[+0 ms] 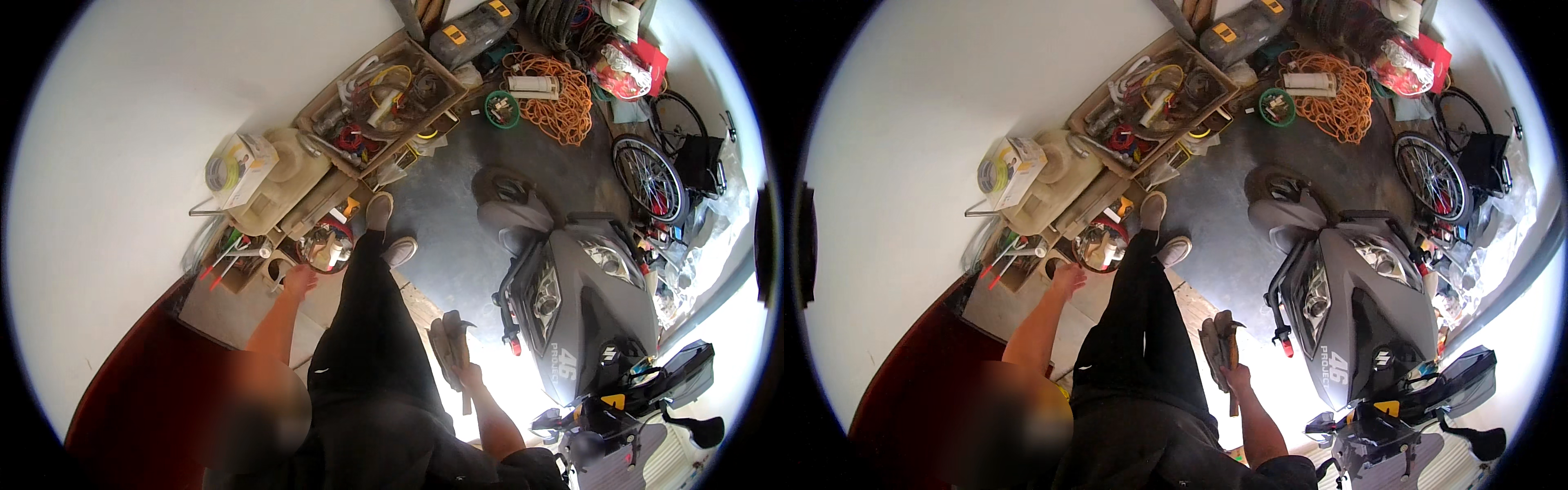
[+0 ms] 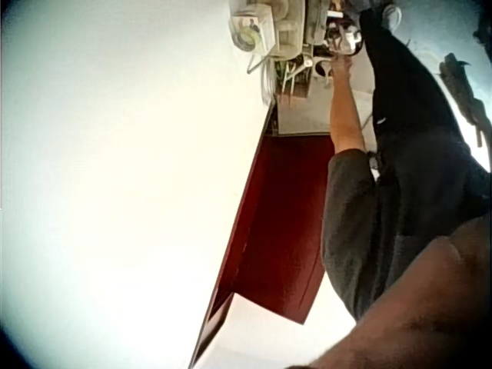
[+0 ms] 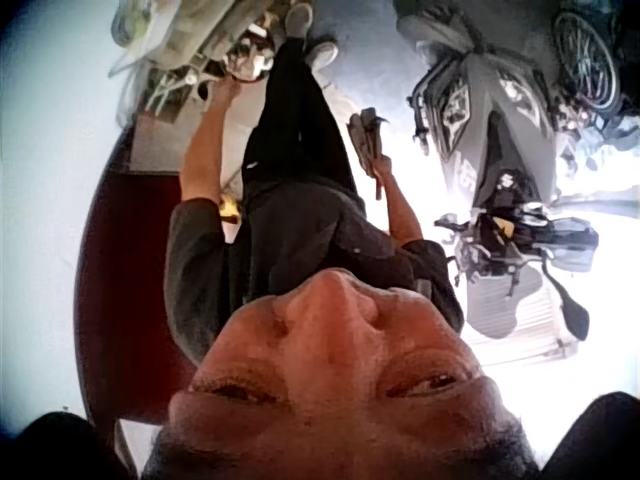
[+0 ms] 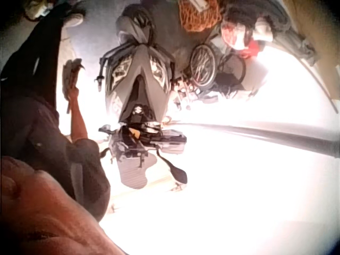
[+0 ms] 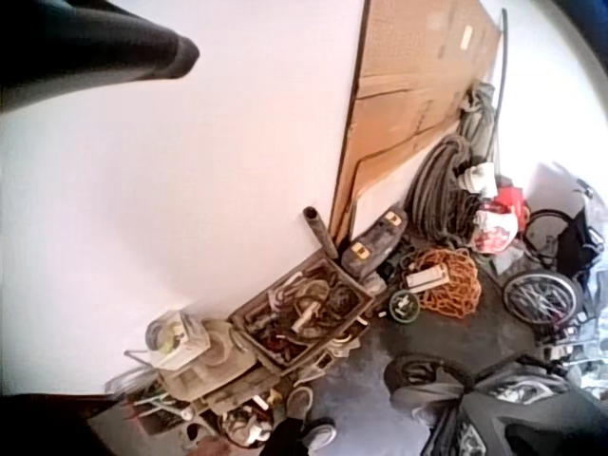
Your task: The person works on a toilet plumbing connection using a wrench, then moves to a living room to organize tools in a drawer. They place a wrench and other items into a drawer and wipe their hands with a cloth. Finally, they walk to a garage area and pick up a hammer from a shelf.
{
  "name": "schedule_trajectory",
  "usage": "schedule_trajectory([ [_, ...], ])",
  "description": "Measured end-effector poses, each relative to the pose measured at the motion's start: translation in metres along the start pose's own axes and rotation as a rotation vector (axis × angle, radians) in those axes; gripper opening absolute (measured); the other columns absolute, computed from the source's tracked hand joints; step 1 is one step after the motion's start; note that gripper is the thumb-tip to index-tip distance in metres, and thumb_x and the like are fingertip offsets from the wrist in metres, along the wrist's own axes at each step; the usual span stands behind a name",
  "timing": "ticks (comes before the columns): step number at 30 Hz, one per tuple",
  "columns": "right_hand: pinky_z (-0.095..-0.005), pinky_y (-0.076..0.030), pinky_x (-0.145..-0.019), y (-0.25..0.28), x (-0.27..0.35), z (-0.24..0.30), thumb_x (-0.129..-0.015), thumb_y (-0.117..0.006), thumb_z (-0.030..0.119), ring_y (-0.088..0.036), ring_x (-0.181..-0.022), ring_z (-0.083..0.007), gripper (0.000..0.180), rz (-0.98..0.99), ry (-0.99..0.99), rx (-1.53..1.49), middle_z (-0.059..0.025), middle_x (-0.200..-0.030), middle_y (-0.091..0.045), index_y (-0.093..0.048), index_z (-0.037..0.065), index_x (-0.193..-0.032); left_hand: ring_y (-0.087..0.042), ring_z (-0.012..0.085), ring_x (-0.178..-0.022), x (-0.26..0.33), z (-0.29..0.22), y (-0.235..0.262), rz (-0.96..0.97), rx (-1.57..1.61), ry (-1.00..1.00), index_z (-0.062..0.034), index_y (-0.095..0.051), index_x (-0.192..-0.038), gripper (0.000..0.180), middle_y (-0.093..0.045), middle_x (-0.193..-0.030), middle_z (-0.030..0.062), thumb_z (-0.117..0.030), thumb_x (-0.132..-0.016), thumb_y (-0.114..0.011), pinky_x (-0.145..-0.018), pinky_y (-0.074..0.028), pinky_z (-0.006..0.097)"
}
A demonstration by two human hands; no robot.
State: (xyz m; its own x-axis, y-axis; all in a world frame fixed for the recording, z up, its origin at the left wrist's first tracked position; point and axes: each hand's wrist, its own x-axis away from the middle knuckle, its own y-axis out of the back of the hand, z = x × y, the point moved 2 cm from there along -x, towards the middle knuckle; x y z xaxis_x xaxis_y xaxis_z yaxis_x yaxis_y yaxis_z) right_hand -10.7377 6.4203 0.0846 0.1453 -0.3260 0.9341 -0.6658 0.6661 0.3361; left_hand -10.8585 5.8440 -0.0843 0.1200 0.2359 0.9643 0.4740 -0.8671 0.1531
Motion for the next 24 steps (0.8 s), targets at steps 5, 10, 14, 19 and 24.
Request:
schedule_trajectory([
  [5,-0.0418,-0.058,-0.073,-0.008,-0.010,-0.009,-0.079,-0.082,0.038,-0.074,-0.078,-0.0314,0.042,-0.049,0.036,0.061,-0.0175,-0.084,-0.075,-0.074,0.000,-0.096,-0.068,0.0232,-0.086,0.009,0.004,-0.001,-0.004,-0.226,-0.030,-0.0060,-0.059,-0.121,0.030,-0.066,-0.099,0.0092,-0.023,-0.096,-0.061,-0.075,-0.056,0.038],
  [10,-0.0422,-0.058,-0.071,-0.007,-0.003,-0.002,-0.079,-0.082,0.039,-0.074,-0.076,-0.0312,0.042,-0.031,0.051,0.016,-0.0176,-0.082,-0.074,-0.074,0.000,-0.094,-0.068,0.0218,-0.078,0.004,0.016,-0.002,0.054,-0.178,-0.104,-0.0035,-0.056,-0.128,0.040,-0.068,-0.102,0.0111,-0.011,-0.090,-0.064,-0.065,-0.055,0.034],
  [14,-0.0413,-0.059,-0.070,-0.011,-0.006,-0.011,-0.079,-0.083,0.036,-0.074,-0.074,-0.0296,0.041,-0.028,0.032,0.028,-0.0168,-0.081,-0.074,-0.074,-0.001,-0.093,-0.066,0.0212,-0.081,0.008,0.022,0.004,0.166,0.005,-0.117,-0.0033,-0.055,-0.129,0.039,-0.067,-0.106,0.0122,-0.010,-0.090,-0.062,-0.067,-0.055,0.034],
  [19,-0.0420,-0.058,-0.071,-0.009,0.005,-0.006,-0.079,-0.083,0.038,-0.074,-0.077,-0.0312,0.044,-0.024,-0.037,-0.047,-0.0186,-0.084,-0.075,-0.073,-0.002,-0.095,-0.066,0.0217,-0.082,0.022,0.006,-0.022,0.073,-0.310,-0.108,-0.0025,-0.056,-0.130,0.039,-0.066,-0.104,0.0122,-0.010,-0.092,-0.061,-0.067,-0.055,0.034],
  [24,-0.0424,-0.058,-0.076,-0.014,0.001,-0.015,-0.079,-0.083,0.041,-0.074,-0.084,-0.0333,0.049,-0.054,-0.006,0.033,-0.0209,-0.088,-0.075,-0.073,-0.003,-0.098,-0.067,0.0212,-0.080,0.028,0.002,-0.021,0.050,-0.360,-0.119,-0.0006,-0.056,-0.131,0.039,-0.066,-0.102,0.0122,-0.010,-0.093,-0.060,-0.066,-0.055,0.033],
])
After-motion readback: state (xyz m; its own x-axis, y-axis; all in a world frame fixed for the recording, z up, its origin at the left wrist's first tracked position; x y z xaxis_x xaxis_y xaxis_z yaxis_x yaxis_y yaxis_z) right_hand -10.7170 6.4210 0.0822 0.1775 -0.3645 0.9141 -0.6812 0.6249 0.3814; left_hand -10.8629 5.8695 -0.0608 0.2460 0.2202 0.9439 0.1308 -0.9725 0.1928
